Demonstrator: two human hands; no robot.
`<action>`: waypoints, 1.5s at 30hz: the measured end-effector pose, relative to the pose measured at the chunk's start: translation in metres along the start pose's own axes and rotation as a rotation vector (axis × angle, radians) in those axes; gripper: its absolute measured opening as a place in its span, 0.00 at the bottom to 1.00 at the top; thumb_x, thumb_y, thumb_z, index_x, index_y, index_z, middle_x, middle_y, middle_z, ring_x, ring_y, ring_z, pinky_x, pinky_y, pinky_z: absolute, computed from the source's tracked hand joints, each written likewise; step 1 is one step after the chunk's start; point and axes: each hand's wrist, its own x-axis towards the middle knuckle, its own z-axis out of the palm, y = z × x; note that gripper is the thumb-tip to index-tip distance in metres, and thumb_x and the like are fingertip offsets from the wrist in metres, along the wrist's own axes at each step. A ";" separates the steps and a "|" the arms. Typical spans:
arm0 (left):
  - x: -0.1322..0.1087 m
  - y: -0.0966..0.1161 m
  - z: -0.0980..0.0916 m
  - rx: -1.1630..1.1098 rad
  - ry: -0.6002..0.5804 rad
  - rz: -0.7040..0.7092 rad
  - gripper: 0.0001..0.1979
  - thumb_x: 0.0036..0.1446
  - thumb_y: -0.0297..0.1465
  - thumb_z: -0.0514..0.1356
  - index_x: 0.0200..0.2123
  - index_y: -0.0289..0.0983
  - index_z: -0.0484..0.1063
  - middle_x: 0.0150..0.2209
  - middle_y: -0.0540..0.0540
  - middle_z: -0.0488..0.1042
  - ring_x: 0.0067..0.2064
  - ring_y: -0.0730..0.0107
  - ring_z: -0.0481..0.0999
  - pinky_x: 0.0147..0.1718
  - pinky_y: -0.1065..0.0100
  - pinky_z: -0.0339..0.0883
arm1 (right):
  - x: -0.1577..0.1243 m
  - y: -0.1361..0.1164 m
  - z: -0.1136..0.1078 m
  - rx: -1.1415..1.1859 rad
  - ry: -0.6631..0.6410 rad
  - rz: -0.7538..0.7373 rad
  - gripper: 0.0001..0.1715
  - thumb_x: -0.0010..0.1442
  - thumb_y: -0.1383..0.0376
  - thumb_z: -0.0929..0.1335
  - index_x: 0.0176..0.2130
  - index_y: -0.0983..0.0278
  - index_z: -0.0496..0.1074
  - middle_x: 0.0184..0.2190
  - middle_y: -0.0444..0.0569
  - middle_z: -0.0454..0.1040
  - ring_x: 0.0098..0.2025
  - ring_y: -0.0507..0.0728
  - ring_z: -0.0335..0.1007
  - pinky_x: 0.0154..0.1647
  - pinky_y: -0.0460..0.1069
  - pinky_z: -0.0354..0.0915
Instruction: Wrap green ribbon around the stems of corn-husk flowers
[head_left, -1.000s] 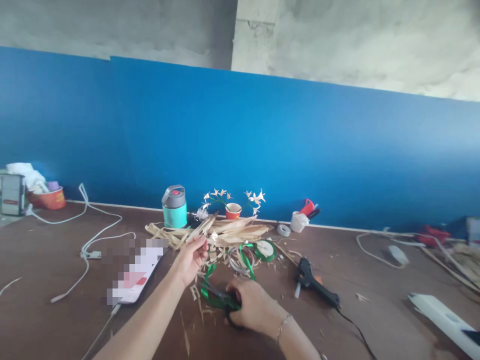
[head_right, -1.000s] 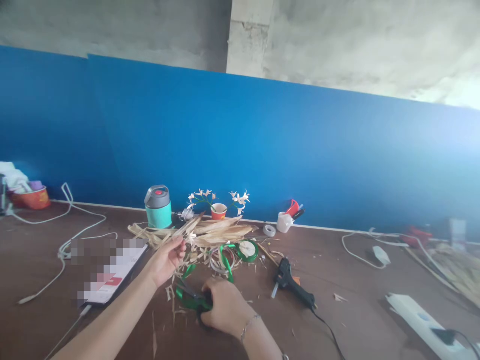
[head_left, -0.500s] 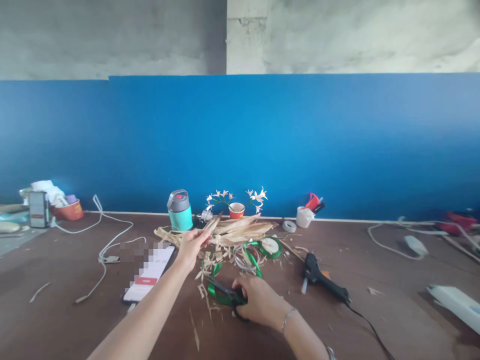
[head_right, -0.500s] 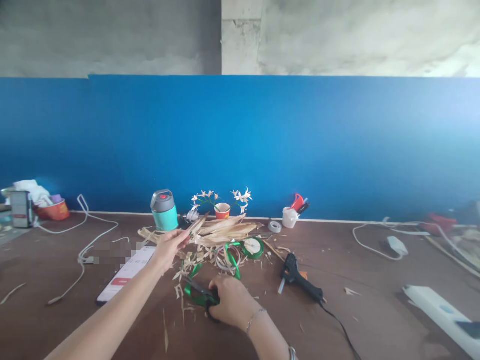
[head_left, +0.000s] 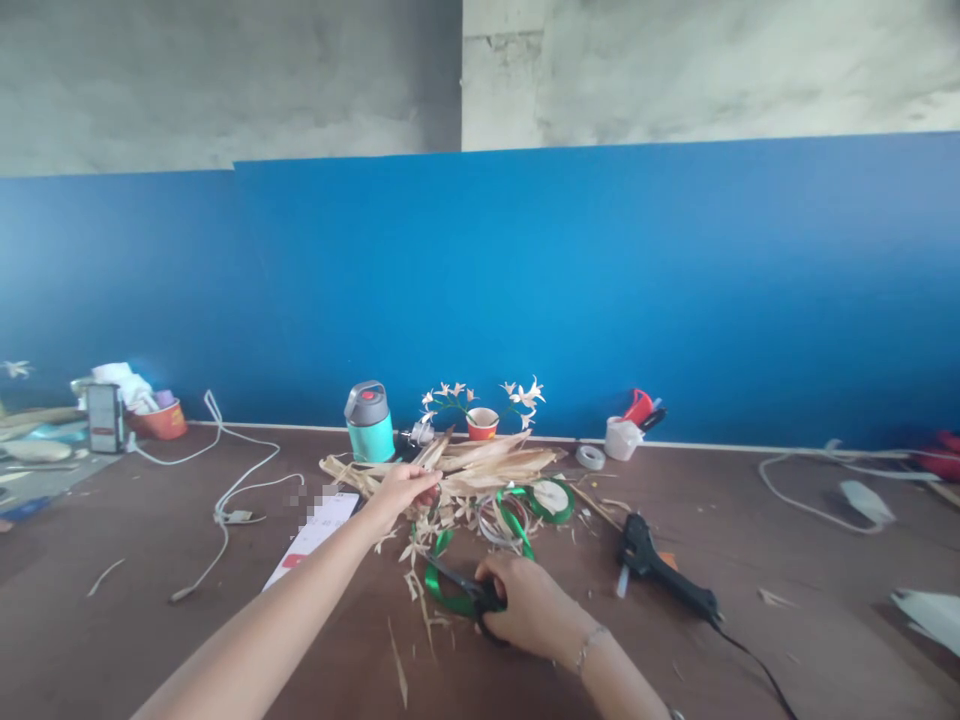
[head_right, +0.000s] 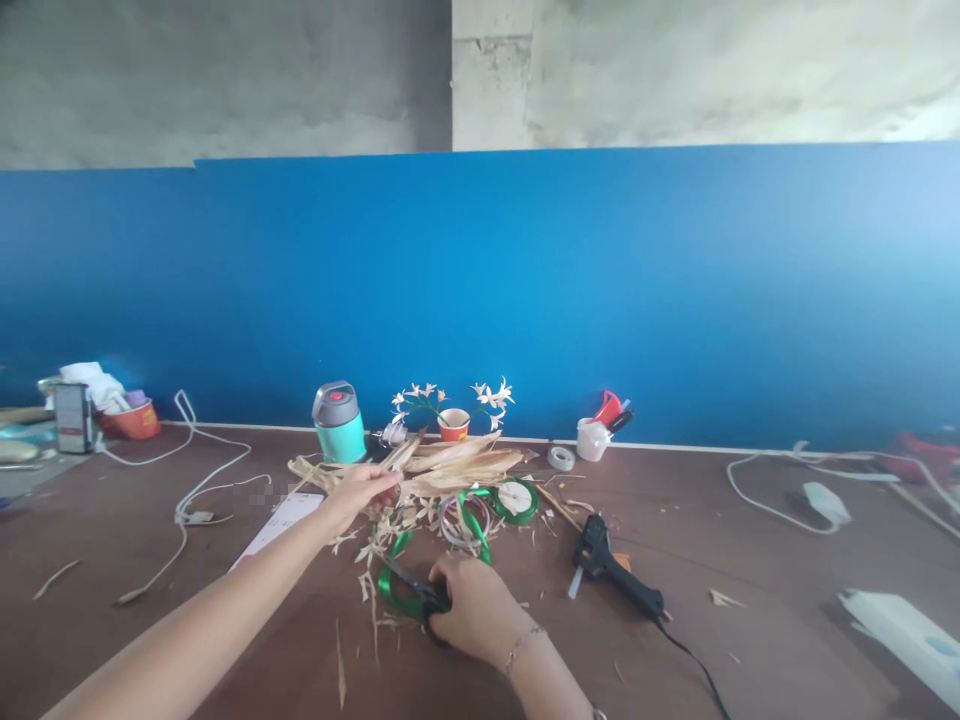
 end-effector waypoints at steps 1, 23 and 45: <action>0.001 0.000 -0.001 0.047 -0.013 -0.009 0.17 0.43 0.43 0.62 0.20 0.33 0.71 0.19 0.48 0.72 0.20 0.72 0.69 0.17 0.74 0.56 | 0.000 0.000 0.000 0.000 0.001 -0.002 0.15 0.39 0.68 0.67 0.33 0.61 0.71 0.25 0.42 0.67 0.26 0.51 0.59 0.25 0.43 0.50; -0.048 -0.007 -0.042 0.739 0.023 0.183 0.06 0.33 0.23 0.61 0.18 0.41 0.73 0.22 0.49 0.73 0.29 0.61 0.72 0.28 0.68 0.57 | 0.003 0.002 -0.006 0.094 0.162 -0.029 0.13 0.44 0.69 0.65 0.34 0.60 0.70 0.31 0.44 0.73 0.34 0.53 0.67 0.33 0.44 0.57; -0.066 0.002 0.037 0.495 0.208 0.659 0.06 0.51 0.25 0.53 0.29 0.39 0.69 0.34 0.44 0.74 0.41 0.60 0.71 0.44 0.58 0.60 | 0.002 0.011 -0.004 -0.019 0.147 0.095 0.20 0.40 0.72 0.64 0.37 0.62 0.69 0.37 0.48 0.68 0.39 0.55 0.65 0.39 0.45 0.59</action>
